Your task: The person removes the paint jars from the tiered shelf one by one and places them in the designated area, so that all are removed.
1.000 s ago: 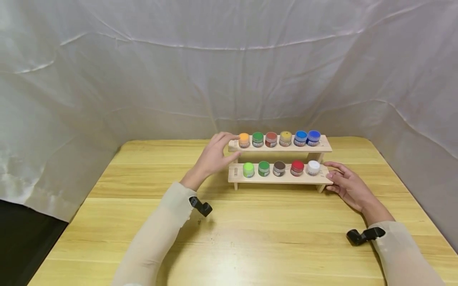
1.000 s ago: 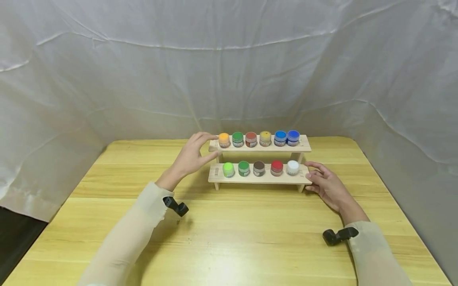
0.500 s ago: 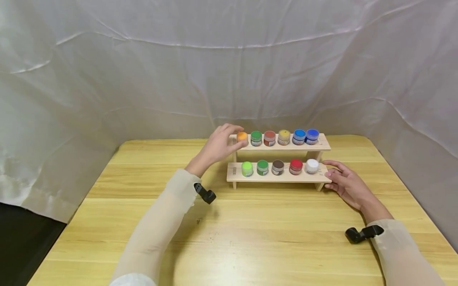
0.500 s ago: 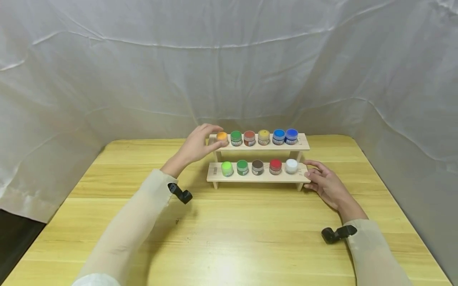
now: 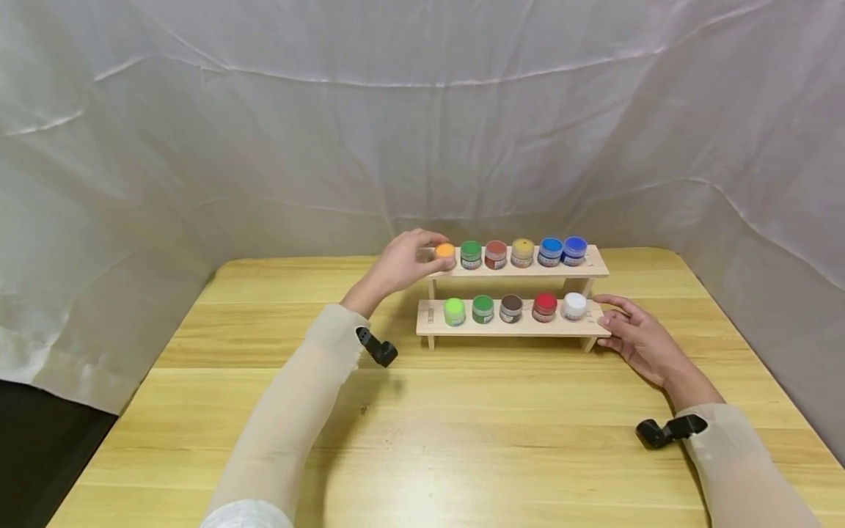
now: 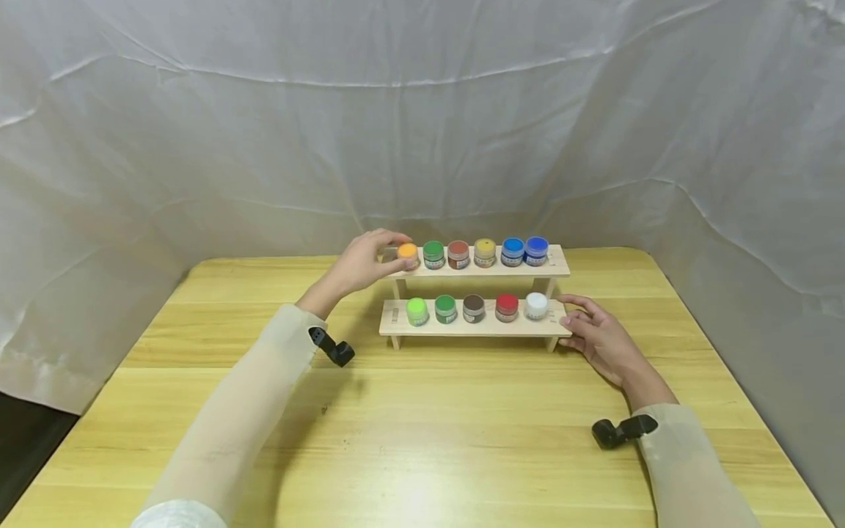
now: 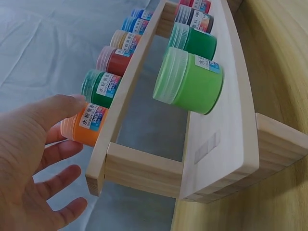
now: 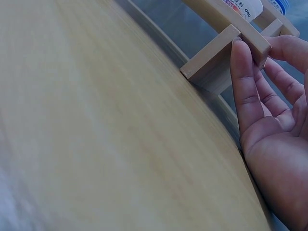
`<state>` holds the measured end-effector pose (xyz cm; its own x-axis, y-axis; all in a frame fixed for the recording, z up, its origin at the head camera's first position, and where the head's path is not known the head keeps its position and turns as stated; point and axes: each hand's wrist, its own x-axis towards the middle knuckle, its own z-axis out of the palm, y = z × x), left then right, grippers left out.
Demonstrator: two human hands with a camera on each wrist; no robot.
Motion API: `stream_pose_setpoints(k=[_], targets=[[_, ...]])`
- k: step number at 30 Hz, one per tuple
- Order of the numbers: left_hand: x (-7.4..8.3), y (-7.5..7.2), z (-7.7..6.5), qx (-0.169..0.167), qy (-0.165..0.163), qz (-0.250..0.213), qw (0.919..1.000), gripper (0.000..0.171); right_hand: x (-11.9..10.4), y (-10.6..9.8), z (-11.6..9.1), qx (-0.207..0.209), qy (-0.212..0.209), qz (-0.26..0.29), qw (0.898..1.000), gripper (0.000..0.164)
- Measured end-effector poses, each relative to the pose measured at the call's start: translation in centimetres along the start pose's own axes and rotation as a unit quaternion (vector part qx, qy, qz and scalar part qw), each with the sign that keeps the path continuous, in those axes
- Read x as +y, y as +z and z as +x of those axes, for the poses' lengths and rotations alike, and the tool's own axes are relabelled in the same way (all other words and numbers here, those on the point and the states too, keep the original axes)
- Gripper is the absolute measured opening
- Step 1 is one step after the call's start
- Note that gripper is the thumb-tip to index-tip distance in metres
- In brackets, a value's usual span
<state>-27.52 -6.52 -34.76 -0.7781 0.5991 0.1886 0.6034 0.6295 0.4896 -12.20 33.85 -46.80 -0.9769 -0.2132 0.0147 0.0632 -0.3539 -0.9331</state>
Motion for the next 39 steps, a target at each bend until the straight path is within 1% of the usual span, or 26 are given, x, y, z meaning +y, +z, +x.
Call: stream_pose_setpoints(k=[10, 16, 21, 25, 31, 37, 39], targets=[[-0.2, 0.2, -0.3, 0.007, -0.003, -0.031, 0.9995, 0.05, 0.0, 0.0, 0.1, -0.002, -0.002, -0.004, 1.0, 0.038], [-0.4, 0.0, -0.9, 0.024, 0.002, -0.045, 0.9987, 0.048, -0.1, 0.1, 0.2, -0.004, -0.003, -0.008, 1.0, 0.038], [-0.5, -0.1, -1.7, 0.035, 0.011, -0.042, 0.9985, 0.047, -0.1, 0.1, 0.2, -0.005, -0.002, -0.008, 1.0, 0.038], [-0.6, -0.3, -2.6, 0.041, 0.014, -0.042, 0.9982, 0.05, -0.1, 0.1, 0.2, -0.004, -0.002, -0.007, 1.0, 0.037], [-0.9, -0.6, -4.3, 0.043, 0.009, -0.048, 0.9979, 0.053, -0.1, 0.0, 0.2, -0.006, -0.004, -0.007, 1.0, 0.038], [-1.4, -0.2, -6.5, 0.048, 0.021, -0.059, 0.9969, 0.05, -0.2, 0.1, 0.1, -0.002, 0.0, -0.007, 1.0, 0.037], [-1.6, 0.0, -7.2, 0.051, 0.017, -0.059, 0.9968, 0.048, -0.3, 0.2, 0.1, -0.001, 0.001, -0.007, 1.0, 0.038]])
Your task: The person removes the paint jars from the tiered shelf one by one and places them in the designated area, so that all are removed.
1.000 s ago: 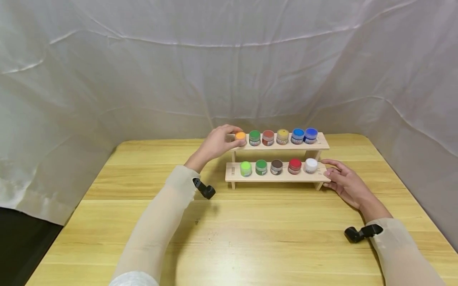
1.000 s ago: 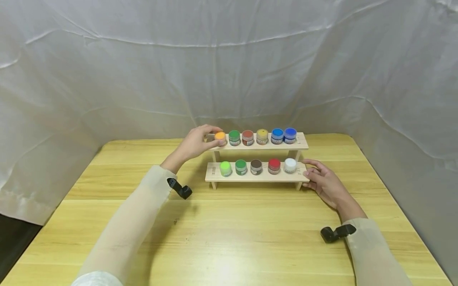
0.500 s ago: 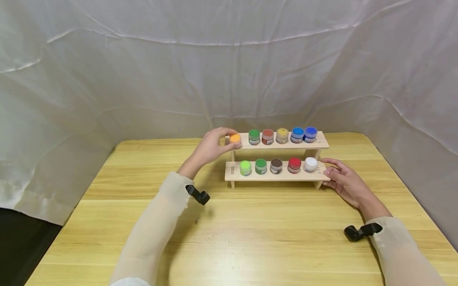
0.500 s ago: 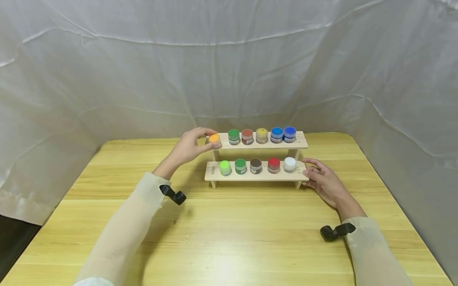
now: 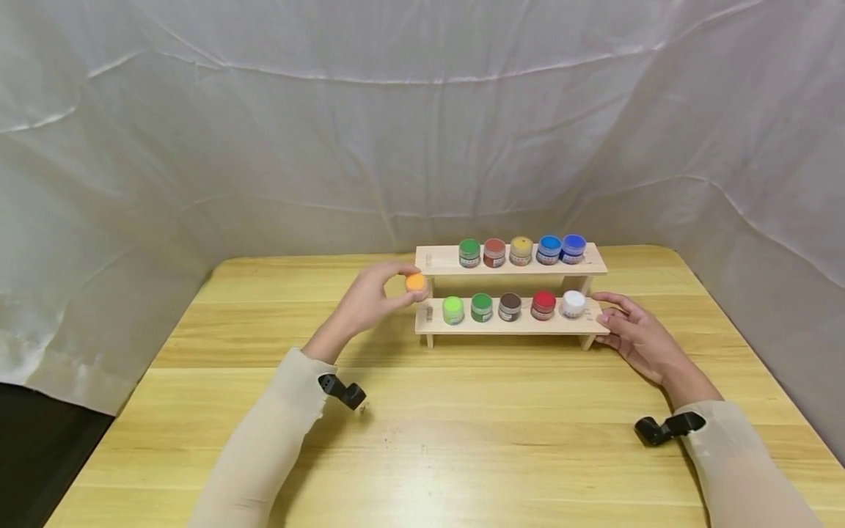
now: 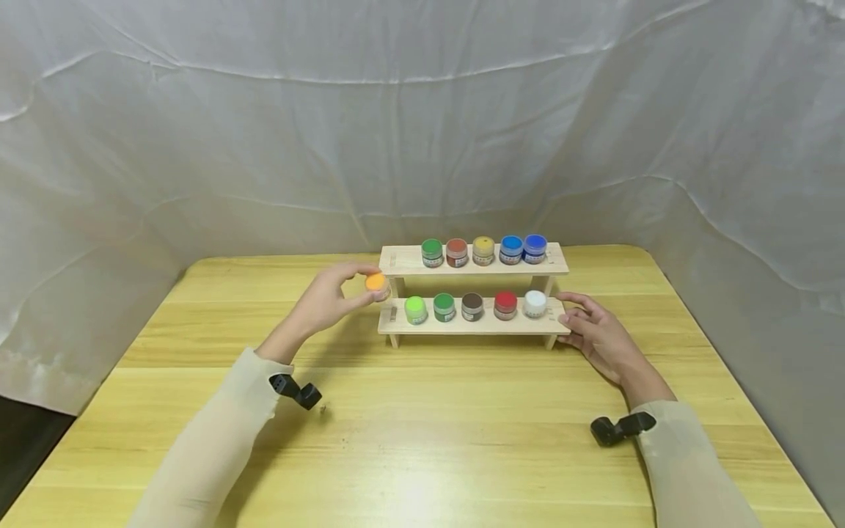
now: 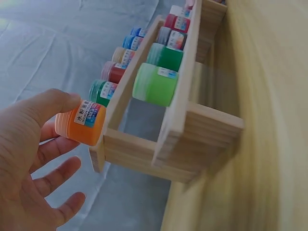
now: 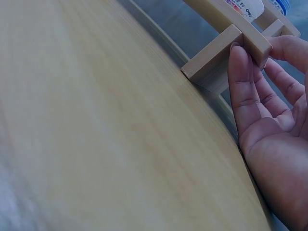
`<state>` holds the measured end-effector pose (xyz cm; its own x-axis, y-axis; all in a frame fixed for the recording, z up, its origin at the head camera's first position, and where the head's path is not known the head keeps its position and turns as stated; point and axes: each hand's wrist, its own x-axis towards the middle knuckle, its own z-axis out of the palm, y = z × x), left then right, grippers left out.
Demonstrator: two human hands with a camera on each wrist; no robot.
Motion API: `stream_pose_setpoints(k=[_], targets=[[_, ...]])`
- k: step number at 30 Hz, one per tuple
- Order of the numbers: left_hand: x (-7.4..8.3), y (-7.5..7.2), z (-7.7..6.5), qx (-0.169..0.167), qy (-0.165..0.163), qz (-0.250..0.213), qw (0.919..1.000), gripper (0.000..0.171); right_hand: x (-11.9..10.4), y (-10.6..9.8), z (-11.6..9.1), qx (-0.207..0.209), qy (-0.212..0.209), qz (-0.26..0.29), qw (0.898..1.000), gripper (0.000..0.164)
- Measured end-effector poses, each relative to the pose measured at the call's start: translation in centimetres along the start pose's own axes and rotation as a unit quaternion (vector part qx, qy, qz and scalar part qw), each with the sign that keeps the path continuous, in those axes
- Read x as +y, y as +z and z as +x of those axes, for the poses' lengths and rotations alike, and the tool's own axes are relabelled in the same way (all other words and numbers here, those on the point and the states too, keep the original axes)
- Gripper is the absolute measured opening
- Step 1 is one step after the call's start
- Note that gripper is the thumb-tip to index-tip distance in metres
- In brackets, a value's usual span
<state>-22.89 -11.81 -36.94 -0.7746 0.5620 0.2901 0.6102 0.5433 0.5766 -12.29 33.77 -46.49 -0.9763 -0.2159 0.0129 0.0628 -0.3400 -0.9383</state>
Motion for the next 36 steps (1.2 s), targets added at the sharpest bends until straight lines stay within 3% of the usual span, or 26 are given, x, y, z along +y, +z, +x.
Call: stream_pose_setpoints(k=[6, 17, 36], targets=[[-0.8, 0.0, -1.8, 0.004, -0.016, 0.004, 0.9999, 0.046, -0.1, 0.0, 0.0, 0.003, 0.001, -0.002, 1.0, 0.038], [-3.4, 1.0, -4.3, -0.031, -0.054, -0.014, 0.998, 0.043, -0.1, 0.1, 0.0, 0.005, 0.001, -0.003, 1.0, 0.036], [-6.5, 2.1, -5.3, -0.084, -0.093, -0.036, 0.9914, 0.043, -0.1, 0.1, 0.1, 0.001, 0.001, -0.006, 1.0, 0.037]])
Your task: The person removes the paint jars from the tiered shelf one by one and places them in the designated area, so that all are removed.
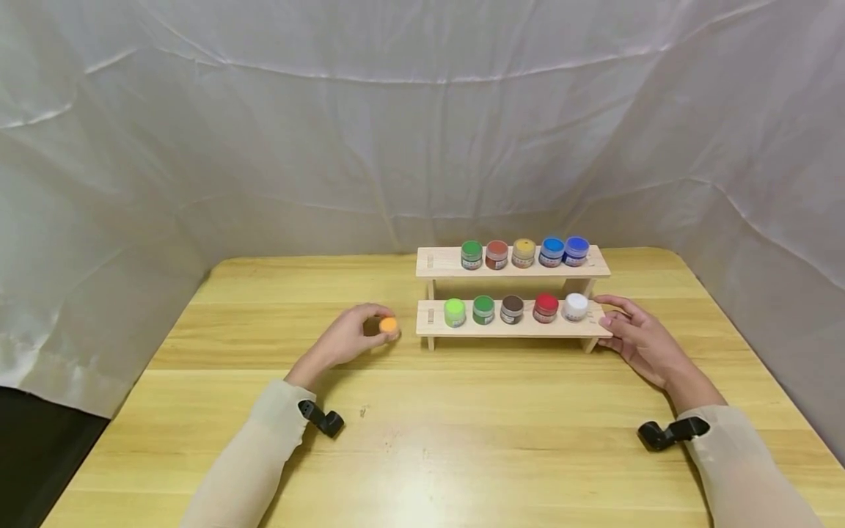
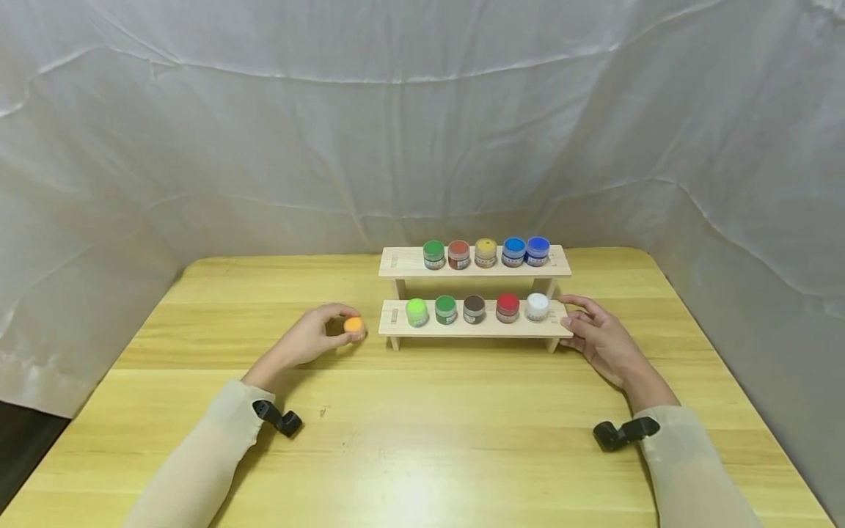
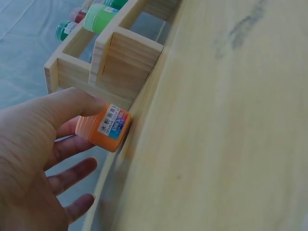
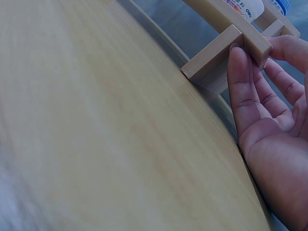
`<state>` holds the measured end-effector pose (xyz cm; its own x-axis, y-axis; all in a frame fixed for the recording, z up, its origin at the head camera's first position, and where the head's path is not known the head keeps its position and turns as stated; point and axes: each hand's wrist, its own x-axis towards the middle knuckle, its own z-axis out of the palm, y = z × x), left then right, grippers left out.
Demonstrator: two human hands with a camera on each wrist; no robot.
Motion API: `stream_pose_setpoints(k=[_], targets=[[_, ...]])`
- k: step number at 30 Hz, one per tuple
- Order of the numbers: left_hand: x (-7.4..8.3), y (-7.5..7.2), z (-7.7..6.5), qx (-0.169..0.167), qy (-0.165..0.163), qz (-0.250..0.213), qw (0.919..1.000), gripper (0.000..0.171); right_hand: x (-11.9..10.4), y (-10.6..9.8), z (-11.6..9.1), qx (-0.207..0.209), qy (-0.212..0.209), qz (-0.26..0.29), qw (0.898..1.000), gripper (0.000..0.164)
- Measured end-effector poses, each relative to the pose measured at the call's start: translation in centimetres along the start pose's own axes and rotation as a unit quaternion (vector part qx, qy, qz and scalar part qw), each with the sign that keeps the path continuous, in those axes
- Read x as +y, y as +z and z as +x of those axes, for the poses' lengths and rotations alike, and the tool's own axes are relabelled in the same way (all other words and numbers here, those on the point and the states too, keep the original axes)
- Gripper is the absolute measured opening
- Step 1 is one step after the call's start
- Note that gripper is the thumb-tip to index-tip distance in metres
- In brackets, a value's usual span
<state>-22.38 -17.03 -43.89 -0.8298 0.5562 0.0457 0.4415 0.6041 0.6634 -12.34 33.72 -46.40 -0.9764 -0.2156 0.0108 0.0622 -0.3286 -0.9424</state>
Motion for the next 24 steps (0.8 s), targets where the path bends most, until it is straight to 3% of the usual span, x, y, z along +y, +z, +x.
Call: stream_pose_setpoints(k=[12, 18, 24], targets=[[-0.1, 0.33, -0.08, -0.011, -0.002, 0.001, 0.9999, 0.043, 0.23, -0.06, -0.04, -0.001, -0.003, 0.002, 1.0, 0.038], [0.22, 0.46, -0.25, -0.024, 0.008, -0.01, 0.9996, 0.045, 0.29, -0.08, -0.04, 0.0, -0.003, -0.001, 1.0, 0.04], [0.33, 0.07, -0.2, -0.014, 0.027, 0.011, 0.9995, 0.052, 0.27, -0.05, -0.03, -0.003, -0.007, -0.007, 1.0, 0.038]])
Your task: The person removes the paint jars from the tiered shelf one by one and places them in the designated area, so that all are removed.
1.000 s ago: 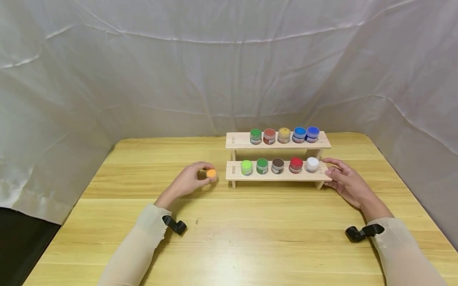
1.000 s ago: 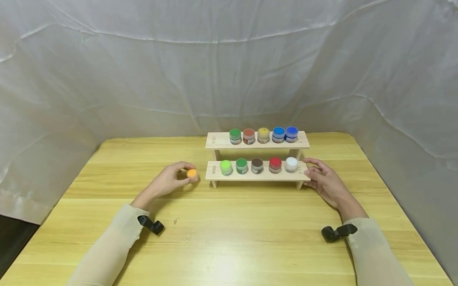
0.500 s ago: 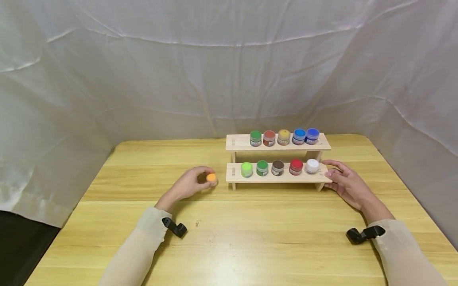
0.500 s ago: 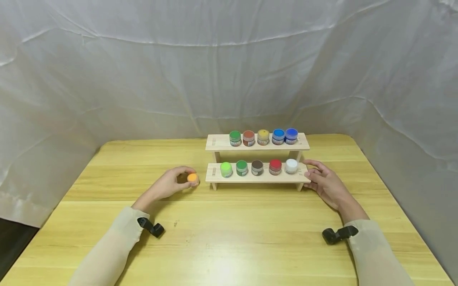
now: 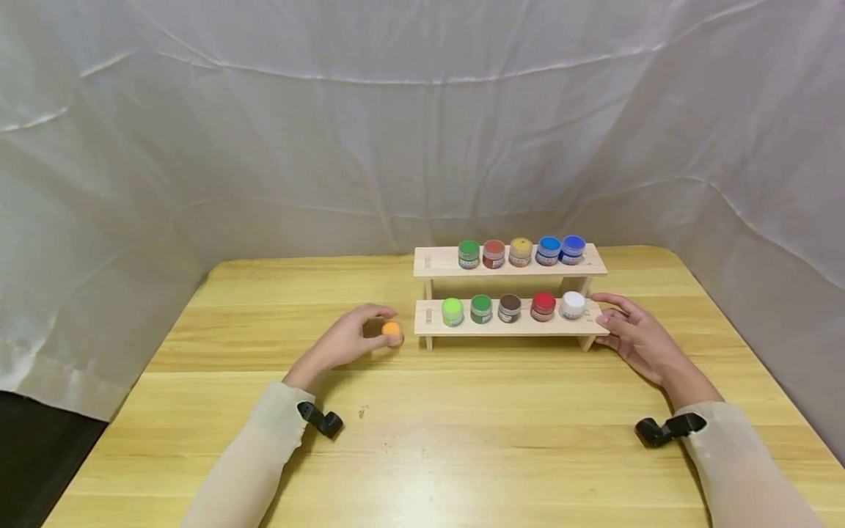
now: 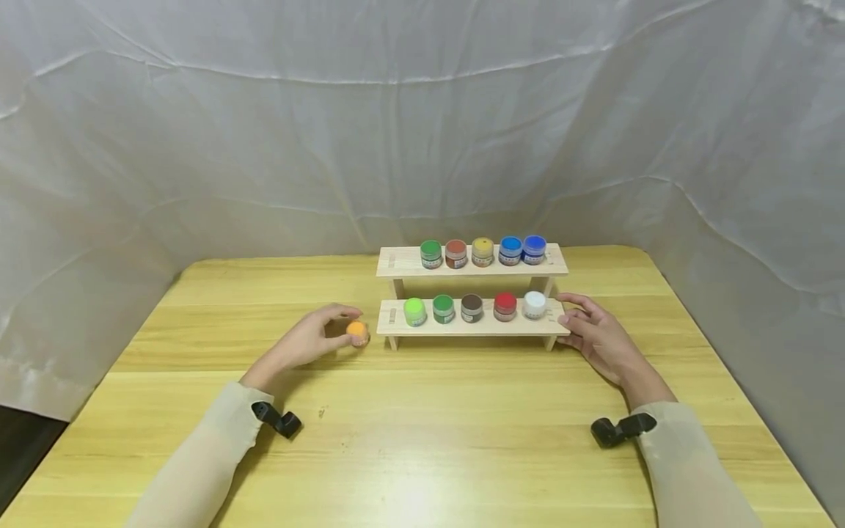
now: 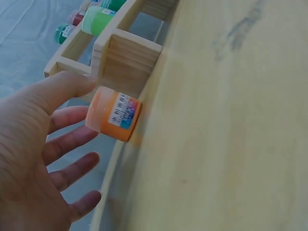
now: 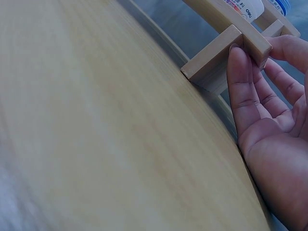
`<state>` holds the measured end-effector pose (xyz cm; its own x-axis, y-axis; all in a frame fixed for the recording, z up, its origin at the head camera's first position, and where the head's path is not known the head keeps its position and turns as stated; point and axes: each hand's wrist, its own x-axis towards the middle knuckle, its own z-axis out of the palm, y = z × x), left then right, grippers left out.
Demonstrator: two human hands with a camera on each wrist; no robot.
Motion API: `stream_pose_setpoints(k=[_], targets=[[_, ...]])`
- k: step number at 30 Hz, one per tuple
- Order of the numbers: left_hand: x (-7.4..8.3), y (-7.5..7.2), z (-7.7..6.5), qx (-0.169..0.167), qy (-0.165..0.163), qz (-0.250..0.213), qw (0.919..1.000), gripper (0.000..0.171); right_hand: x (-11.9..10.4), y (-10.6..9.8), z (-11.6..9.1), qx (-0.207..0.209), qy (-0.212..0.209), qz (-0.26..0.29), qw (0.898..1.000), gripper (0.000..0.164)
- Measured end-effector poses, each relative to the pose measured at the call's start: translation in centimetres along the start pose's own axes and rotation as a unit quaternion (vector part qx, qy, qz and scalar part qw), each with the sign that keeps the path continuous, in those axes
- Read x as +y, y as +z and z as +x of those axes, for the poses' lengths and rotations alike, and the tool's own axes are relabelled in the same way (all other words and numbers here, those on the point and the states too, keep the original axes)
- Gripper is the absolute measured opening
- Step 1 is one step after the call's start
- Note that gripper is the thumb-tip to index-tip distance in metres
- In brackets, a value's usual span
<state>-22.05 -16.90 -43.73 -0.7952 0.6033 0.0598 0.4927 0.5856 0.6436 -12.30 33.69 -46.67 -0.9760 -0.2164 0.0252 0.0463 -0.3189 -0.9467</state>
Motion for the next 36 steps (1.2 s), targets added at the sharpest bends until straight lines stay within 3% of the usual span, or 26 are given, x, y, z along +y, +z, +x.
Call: stream_pose_setpoints(k=[6, 16, 25, 36], targets=[[0.9, -0.7, 0.4, 0.028, 0.014, -0.002, 0.9995, 0.046, -0.1, 0.0, 0.1, 0.002, 0.002, 0.003, 1.0, 0.038], [4.0, -1.8, 2.4, 0.093, 0.057, 0.002, 0.994, 0.048, -0.1, 0.0, 0.0, 0.003, 0.003, 0.002, 1.0, 0.037], [6.9, -2.2, 4.9, 0.089, 0.098, 0.035, 0.9906, 0.044, -0.1, 0.0, 0.0, 0.007, 0.008, 0.001, 1.0, 0.037], [9.8, -2.1, 8.6, 0.082, 0.08, 0.059, 0.9917, 0.048, -0.1, 0.0, 0.0, 0.007, 0.006, 0.002, 1.0, 0.038]])
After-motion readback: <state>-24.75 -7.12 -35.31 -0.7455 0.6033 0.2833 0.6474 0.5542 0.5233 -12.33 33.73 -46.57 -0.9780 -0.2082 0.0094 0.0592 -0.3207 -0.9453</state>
